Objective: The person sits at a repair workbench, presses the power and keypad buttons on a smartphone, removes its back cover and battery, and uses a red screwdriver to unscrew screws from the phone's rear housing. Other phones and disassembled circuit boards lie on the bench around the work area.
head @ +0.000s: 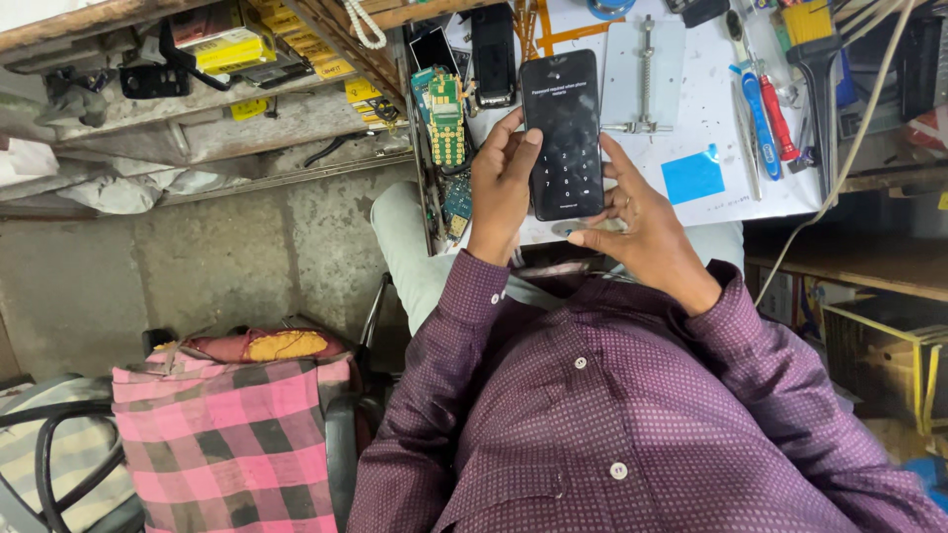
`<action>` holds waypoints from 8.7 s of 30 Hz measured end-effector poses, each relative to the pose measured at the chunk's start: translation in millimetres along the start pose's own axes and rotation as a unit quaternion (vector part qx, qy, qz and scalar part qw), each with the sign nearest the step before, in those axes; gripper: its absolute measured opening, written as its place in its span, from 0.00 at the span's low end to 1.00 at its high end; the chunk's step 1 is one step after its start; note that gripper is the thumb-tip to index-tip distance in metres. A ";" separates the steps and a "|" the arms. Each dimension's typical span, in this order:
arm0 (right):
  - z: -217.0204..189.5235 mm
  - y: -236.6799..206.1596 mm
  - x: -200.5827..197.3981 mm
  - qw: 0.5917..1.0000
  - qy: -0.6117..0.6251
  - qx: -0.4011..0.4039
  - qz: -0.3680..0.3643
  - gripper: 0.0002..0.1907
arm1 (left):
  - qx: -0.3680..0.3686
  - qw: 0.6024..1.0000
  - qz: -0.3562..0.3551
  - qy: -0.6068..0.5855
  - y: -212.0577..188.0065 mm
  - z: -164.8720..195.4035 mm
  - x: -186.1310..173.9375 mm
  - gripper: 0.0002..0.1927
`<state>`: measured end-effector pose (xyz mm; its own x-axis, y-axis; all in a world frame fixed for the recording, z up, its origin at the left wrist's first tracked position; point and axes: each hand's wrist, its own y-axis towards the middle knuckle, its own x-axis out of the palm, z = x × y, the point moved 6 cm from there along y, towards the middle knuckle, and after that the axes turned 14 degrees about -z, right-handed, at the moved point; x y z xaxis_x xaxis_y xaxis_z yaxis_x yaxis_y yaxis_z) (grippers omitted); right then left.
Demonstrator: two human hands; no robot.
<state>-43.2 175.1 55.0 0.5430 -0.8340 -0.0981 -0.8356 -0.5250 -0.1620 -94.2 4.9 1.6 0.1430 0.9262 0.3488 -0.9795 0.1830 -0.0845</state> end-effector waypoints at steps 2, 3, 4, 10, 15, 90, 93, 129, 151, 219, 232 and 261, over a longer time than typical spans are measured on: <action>1.8 1.3 1.5 0.999 0.052 -0.008 -0.006 0.58 | -0.007 0.995 -0.004 -0.100 -5.0 -5.2 3.4 0.20; 2.1 0.5 1.1 0.998 0.058 -0.012 -0.003 0.58 | -0.014 0.988 -0.010 -0.151 -7.2 -7.7 6.4 0.21; 2.2 -0.3 1.3 0.998 0.065 -0.016 0.000 0.58 | -0.019 0.979 -0.016 -0.202 -9.4 -9.6 8.7 0.21; 1.7 -4.7 -2.3 0.998 0.060 -0.021 -0.007 0.59 | -0.037 0.943 -0.053 -0.326 -15.2 -12.3 20.6 0.23; 4.0 -7.7 -5.1 0.997 0.072 -0.003 -0.012 0.59 | -0.042 0.941 -0.071 -0.328 -16.9 -13.8 28.3 0.21; 39.1 -12.1 -36.1 0.948 0.313 -0.044 -0.033 0.34 | 0.126 0.978 -0.087 0.142 -3.8 48.6 48.9 0.29; 41.0 -12.1 -36.6 0.948 0.312 -0.050 -0.032 0.34 | 0.127 0.979 -0.084 0.138 -4.2 48.8 48.7 0.28; 11.7 3.5 -51.4 0.990 0.114 -0.037 -0.075 0.41 | 0.053 0.983 -0.161 -0.076 -0.9 18.0 49.3 0.43; 20.8 -1.4 -53.6 0.983 0.148 -0.066 -0.090 0.43 | 0.066 0.983 -0.161 -0.060 -6.8 28.7 55.1 0.43; 4.2 -5.3 -51.9 0.935 0.298 -0.183 -0.057 0.44 | 0.089 0.992 -0.087 -0.026 -39.2 75.6 77.8 0.47; 27.3 -0.1 -32.3 0.931 0.322 -0.172 -0.025 0.40 | 0.076 0.997 -0.033 0.010 -36.6 67.5 81.1 0.45; 38.7 -2.7 -29.2 0.915 0.340 -0.179 0.119 0.31 | 0.081 0.996 -0.032 -0.001 -39.6 62.2 90.9 0.45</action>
<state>-53.6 207.5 20.3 0.2658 -0.7809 0.5653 -0.9635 -0.2351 0.1283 -51.2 61.4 94.8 0.2067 0.9137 0.3499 -0.9783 0.1869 0.0899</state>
